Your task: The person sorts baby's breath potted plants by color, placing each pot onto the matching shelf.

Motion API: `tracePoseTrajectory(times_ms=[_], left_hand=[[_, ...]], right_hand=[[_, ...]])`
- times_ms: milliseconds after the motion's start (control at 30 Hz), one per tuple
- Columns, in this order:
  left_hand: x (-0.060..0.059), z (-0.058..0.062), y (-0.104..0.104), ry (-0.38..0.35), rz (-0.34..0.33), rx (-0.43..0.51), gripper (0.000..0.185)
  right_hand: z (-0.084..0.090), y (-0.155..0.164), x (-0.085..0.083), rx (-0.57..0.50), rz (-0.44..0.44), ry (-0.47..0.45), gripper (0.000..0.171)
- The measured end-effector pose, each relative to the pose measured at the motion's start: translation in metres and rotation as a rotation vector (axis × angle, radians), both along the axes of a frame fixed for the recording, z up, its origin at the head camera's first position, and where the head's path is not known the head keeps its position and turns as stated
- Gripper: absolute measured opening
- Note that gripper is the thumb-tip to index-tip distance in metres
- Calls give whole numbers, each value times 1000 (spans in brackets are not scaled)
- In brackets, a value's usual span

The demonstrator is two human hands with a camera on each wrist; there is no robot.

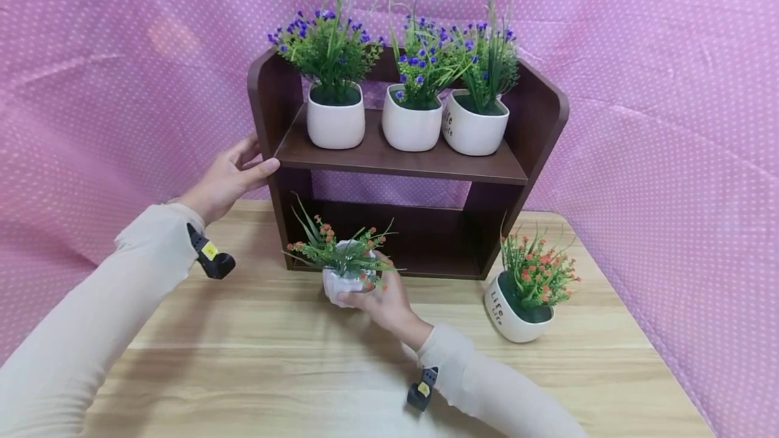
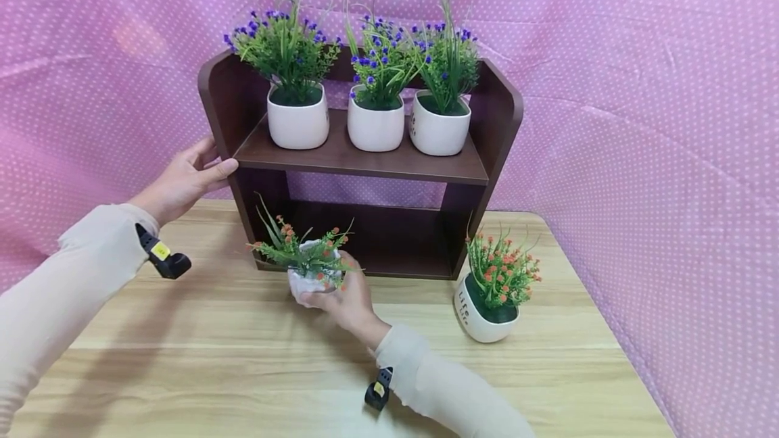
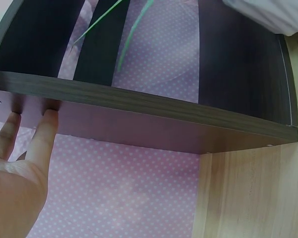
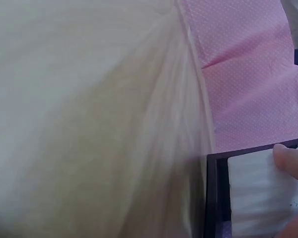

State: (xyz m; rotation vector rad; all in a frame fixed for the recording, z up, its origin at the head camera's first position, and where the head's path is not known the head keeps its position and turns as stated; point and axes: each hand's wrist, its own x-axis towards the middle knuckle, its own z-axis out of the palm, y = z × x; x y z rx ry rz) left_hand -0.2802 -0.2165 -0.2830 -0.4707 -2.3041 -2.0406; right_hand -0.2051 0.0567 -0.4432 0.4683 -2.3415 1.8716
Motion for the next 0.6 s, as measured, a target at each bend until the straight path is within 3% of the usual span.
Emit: tracePoseTrajectory(times_ms=[400,600], left_hand=[[-2,3,-2,3,-17,4,67],[-1,1,-1,-8,-6,-12,68]], right_hand=[[7,-17,-26,90,-149,35,62],[9,-26,-42,70,-222,59,57]])
